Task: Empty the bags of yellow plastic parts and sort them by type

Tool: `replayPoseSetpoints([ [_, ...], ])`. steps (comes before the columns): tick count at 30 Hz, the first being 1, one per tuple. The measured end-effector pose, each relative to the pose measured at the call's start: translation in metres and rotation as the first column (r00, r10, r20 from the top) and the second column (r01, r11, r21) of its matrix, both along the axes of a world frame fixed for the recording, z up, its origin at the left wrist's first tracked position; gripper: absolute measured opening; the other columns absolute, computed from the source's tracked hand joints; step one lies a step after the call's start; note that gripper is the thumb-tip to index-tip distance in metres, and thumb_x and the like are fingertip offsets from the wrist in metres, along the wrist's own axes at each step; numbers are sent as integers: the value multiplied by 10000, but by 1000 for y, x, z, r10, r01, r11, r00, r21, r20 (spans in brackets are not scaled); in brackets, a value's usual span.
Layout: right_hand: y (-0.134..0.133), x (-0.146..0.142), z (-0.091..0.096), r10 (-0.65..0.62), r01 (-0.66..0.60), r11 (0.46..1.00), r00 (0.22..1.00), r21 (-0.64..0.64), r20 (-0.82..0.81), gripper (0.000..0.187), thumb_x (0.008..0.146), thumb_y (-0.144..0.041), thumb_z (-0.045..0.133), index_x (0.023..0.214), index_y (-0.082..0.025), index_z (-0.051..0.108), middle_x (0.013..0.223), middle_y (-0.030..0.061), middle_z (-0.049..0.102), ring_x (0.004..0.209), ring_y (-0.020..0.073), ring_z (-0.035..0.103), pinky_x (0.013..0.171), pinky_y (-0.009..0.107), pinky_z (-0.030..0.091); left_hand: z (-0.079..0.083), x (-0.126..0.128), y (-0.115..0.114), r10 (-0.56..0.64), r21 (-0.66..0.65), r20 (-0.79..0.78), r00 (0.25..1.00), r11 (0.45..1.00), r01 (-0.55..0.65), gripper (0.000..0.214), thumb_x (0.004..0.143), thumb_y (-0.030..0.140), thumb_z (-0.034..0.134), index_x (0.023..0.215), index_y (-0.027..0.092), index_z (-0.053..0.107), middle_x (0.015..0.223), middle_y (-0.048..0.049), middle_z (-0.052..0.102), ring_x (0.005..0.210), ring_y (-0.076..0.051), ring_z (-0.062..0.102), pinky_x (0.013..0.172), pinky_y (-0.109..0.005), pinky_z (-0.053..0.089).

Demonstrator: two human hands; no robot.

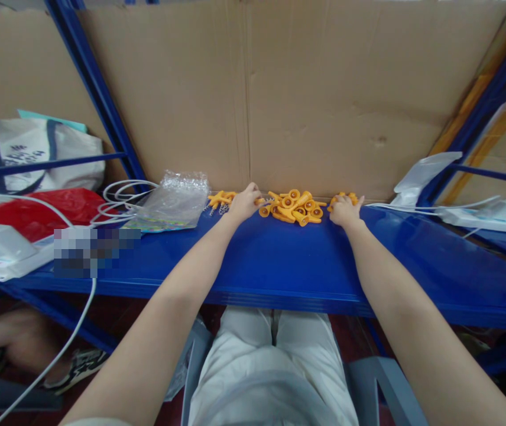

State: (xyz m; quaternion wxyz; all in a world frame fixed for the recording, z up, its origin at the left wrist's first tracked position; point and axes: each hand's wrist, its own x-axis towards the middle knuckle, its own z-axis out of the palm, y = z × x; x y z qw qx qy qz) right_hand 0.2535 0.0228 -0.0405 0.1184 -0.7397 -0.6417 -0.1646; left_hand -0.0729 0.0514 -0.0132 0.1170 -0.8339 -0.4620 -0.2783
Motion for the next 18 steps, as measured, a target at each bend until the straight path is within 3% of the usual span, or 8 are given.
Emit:
replayPoseSetpoints([
  [5,4,2,-3,-21,20,1000,999,13,36,569,833,-144,430,1365,-172,629,1509,188,510,1445,413,357,1096,826,97,2,-1,-3,33,-1,31,999,999,-33,138,897,302,654,955,178,674,1256,-117,521,976,-215,665,809,-316,529],
  [12,5,1,-3,-63,64,998,996,-23,66,546,851,-152,417,1352,-153,635,1544,198,463,1477,406,308,1116,803,83,3,-2,-6,-27,9,33,999,1000,27,180,894,335,691,960,177,636,1301,-123,507,1044,-230,662,862,-323,531],
  [18,-3,-5,-1,-62,62,998,996,10,66,511,852,-134,409,1294,-122,666,1513,205,490,1465,376,324,1141,762,120,4,-2,-6,8,73,84,996,997,-14,279,899,360,691,1117,209,602,1317,-115,513,1065,-246,663,869,-342,538],
])
